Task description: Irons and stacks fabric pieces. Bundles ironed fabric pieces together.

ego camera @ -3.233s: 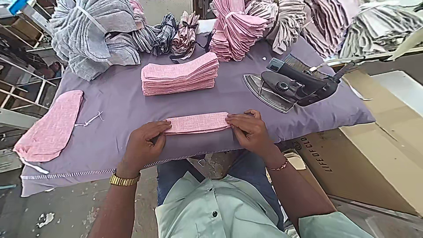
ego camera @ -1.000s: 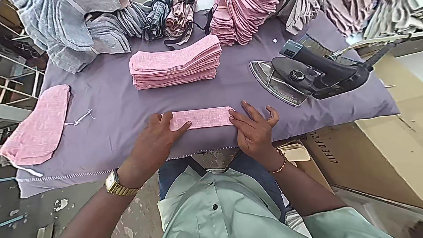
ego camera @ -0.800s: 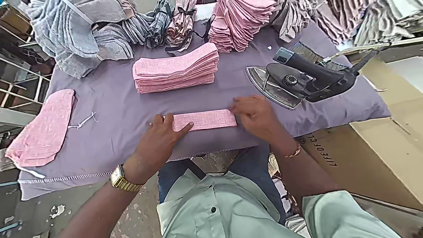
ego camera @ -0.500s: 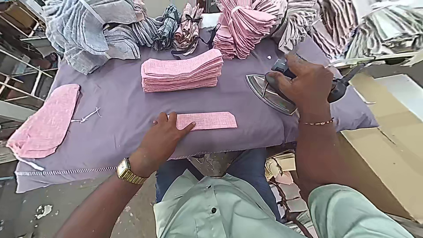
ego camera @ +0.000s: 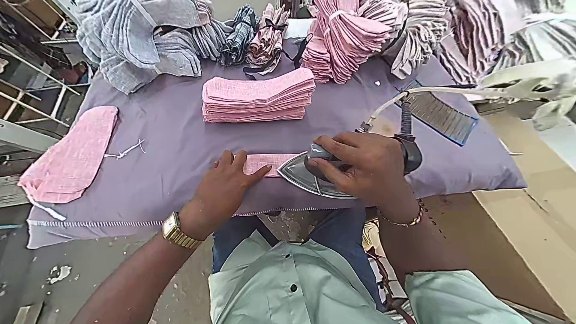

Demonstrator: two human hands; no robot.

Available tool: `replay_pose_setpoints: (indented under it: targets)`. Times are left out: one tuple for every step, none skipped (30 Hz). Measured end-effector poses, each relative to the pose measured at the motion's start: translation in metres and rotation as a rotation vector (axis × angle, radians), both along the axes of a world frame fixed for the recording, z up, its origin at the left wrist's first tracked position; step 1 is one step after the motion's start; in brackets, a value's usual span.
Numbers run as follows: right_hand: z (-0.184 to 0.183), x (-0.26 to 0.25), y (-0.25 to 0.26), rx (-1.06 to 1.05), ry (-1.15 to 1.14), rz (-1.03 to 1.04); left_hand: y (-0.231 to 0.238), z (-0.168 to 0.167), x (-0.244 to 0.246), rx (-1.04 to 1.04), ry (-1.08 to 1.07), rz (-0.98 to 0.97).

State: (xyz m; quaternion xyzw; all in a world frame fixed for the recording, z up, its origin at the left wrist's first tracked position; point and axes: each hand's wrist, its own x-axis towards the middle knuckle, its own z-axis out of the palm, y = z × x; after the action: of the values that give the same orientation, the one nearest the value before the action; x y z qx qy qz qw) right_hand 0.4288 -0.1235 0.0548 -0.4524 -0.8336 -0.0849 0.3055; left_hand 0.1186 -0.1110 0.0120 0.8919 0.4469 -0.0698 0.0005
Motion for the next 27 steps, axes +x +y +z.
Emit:
replay_pose_setpoints:
  targets:
    - [0.001,-0.004,0.005,-0.009,0.023,0.003,0.000,-0.004,-0.007,0.019,-0.060,-0.014]
    - [0.001,-0.009,0.008,-0.016,0.042,0.007,0.002,-0.010,-0.018,0.028,-0.130,-0.036]
    - [0.001,-0.013,0.009,-0.025,0.050,0.013,0.004,-0.016,-0.030,0.027,-0.218,-0.061]
    - [0.002,-0.017,0.011,-0.034,0.057,0.021,0.005,-0.023,-0.043,0.027,-0.333,-0.078]
    - [0.002,-0.021,0.012,-0.049,0.066,0.023,0.006,-0.030,-0.054,0.021,-0.467,-0.083]
    - [0.002,-0.026,0.013,-0.063,0.077,0.019,0.005,-0.038,-0.063,0.022,-0.599,-0.081]
    - [0.002,-0.032,0.014,-0.075,0.090,0.014,0.004,-0.044,-0.068,0.035,-0.706,-0.071]
    - [0.002,-0.038,0.016,-0.079,0.099,0.010,0.002,-0.049,-0.069,0.063,-0.775,-0.059]
    - [0.002,-0.046,0.018,-0.083,0.102,0.007,0.001,-0.051,-0.069,0.092,-0.813,-0.041]
    - [0.002,-0.054,0.020,-0.092,0.103,0.002,0.000,-0.052,-0.067,0.123,-0.835,-0.015]
    - [0.001,-0.063,0.023,-0.099,0.106,-0.002,-0.001,-0.052,-0.066,0.151,-0.852,0.015]
    - [0.000,-0.074,0.025,-0.106,0.111,-0.004,-0.002,-0.052,-0.066,0.174,-0.862,0.044]
    - [0.000,-0.085,0.027,-0.118,0.107,-0.007,-0.002,-0.051,-0.066,0.191,-0.872,0.074]
    - [0.000,-0.097,0.029,-0.131,0.090,-0.007,-0.001,-0.050,-0.066,0.202,-0.883,0.105]
    - [0.001,-0.109,0.031,-0.147,0.066,-0.006,0.000,-0.049,-0.066,0.211,-0.897,0.138]
    - [0.001,-0.122,0.033,-0.146,0.044,-0.002,0.000,-0.048,-0.065,0.223,-0.915,0.169]
    - [-0.001,-0.135,0.035,-0.134,0.024,0.008,0.000,-0.047,-0.065,0.232,-0.930,0.195]
    - [-0.002,-0.147,0.037,-0.127,-0.003,0.024,0.000,-0.045,-0.066,0.239,-0.954,0.214]
    - [-0.002,-0.156,0.038,-0.124,-0.034,0.046,0.000,-0.044,-0.066,0.244,-0.993,0.228]
    - [-0.003,-0.163,0.039,-0.118,-0.051,0.072,0.000,-0.043,-0.068,0.249,-1.042,0.242]
    - [-0.002,-0.166,0.039,-0.124,-0.057,0.099,0.000,-0.043,-0.071,0.243,-1.095,0.257]
    - [0.000,-0.165,0.038,-0.140,-0.058,0.124,0.000,-0.043,-0.075,0.223,-1.144,0.274]
    - [0.003,-0.161,0.037,-0.163,-0.059,0.143,0.000,-0.044,-0.078,0.209,-1.172,0.296]
    - [0.005,-0.155,0.035,-0.190,-0.060,0.161,0.001,-0.044,-0.081,0.198,-1.173,0.313]
    - [0.008,-0.147,0.033,-0.212,-0.060,0.174,0.002,-0.045,-0.082,0.185,-1.148,0.325]
    - [0.010,-0.137,0.029,-0.224,-0.062,0.188,0.004,-0.045,-0.081,0.181,-1.097,0.335]
    - [0.012,-0.125,0.025,-0.233,-0.063,0.197,0.006,-0.044,-0.080,0.186,-1.028,0.347]
